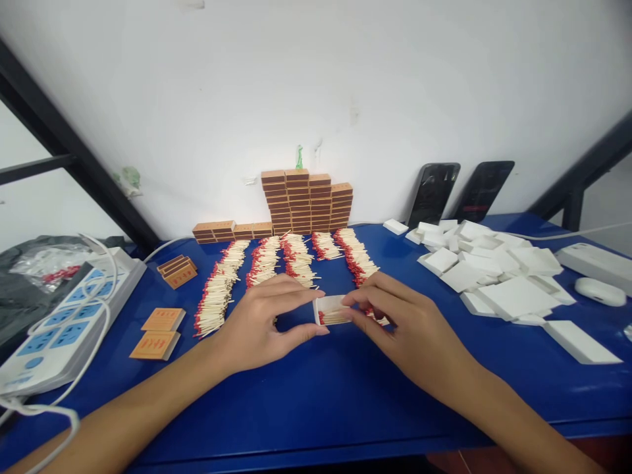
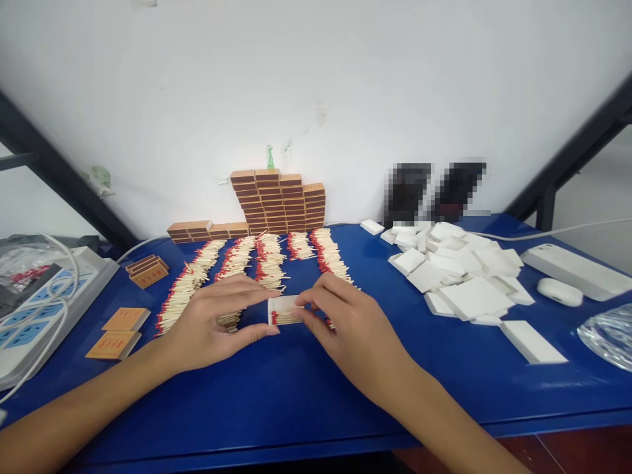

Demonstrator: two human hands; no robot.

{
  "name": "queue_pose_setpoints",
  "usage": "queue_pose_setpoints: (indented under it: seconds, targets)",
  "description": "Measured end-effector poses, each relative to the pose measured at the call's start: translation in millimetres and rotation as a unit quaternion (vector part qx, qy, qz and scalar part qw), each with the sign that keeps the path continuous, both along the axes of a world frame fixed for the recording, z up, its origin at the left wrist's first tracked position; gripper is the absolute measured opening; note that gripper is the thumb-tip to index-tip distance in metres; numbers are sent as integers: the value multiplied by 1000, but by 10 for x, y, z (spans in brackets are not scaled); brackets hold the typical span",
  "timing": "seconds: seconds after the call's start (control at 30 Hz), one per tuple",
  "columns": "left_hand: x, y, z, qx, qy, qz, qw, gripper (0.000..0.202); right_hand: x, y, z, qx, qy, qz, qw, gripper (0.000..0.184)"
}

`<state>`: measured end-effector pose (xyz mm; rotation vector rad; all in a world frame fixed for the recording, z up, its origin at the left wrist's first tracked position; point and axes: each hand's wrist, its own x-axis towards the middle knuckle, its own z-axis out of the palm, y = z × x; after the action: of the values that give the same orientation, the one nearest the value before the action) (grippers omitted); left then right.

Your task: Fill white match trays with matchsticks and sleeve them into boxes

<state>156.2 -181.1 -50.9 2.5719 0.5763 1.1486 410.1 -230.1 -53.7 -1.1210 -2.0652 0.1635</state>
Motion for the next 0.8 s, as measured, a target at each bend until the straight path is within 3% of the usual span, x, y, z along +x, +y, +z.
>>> queue_pose_setpoints:
  seconds: [0.13, 0.3, 0.8]
  targets:
    - [-2, 1, 7, -2, 2, 3, 1000, 42, 145, -27, 37, -40, 47, -9, 998, 10]
    - [-12, 9, -8, -7, 3, -5, 1000, 43, 158, -68, 44, -83, 23, 43, 995, 9]
    - [-11, -11, 3, -43, 33, -24, 998, 39, 27, 22, -8, -61, -42, 75, 994, 6]
